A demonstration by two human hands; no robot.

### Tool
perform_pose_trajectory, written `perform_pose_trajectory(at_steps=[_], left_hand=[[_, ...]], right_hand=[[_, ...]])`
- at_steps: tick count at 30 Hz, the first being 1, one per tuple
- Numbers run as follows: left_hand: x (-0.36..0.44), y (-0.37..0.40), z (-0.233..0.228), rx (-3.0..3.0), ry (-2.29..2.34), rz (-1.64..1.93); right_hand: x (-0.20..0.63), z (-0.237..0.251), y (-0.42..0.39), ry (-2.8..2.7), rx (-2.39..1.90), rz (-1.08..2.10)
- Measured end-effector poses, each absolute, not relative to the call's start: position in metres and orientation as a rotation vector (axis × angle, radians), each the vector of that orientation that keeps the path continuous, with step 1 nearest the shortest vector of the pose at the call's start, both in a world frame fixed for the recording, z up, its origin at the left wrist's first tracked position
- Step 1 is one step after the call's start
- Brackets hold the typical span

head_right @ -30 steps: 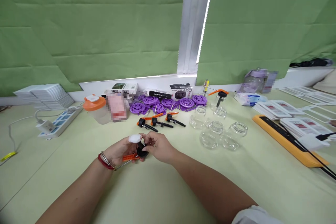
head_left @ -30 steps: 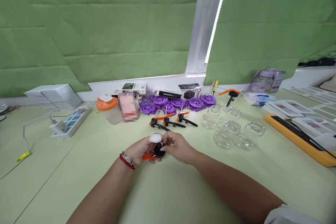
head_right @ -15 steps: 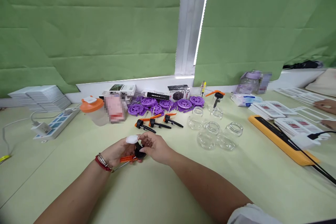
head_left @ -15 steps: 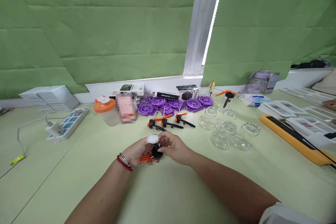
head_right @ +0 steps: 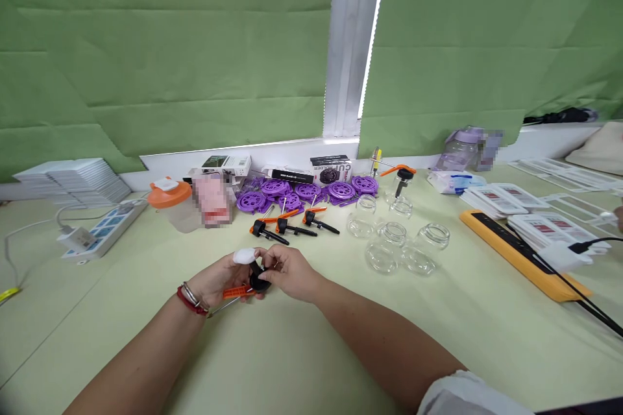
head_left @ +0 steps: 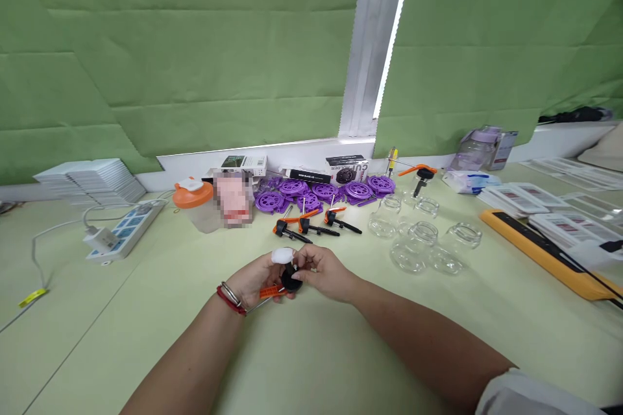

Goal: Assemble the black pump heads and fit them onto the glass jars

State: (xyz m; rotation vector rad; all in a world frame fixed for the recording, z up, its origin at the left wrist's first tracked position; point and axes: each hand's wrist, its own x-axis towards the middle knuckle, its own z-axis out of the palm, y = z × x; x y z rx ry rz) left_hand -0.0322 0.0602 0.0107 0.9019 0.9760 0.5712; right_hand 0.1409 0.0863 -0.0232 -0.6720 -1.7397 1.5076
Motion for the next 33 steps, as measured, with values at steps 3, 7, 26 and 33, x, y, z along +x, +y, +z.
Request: perform_pose_trajectory(at_steps=[3, 7, 26, 33], left_hand=[[-0.0321, 0.06, 0.0107, 0.898, 0.975, 0.578], [-0.0322, 0.0603, 0.011, 0.901, 0.977, 0.571], [-0.0318, 0.0611, 0.0134, 0.923, 0.969, 0.549], [-0.0321, 0.0604, 0.0141, 0.92, 0.983, 0.547]], right_hand=[[0.1407, -0.0237, 0.0862, -1.729, -0.658, 1.512], [0.1407, -0.0242, 0.0863, -1.737, -0.667, 1.502], [0.1415, -0.0245, 0.0871, -1.745, -0.678, 1.511], [0.1419, -0.0237, 0.0868, -1.721, -0.674, 1.569]])
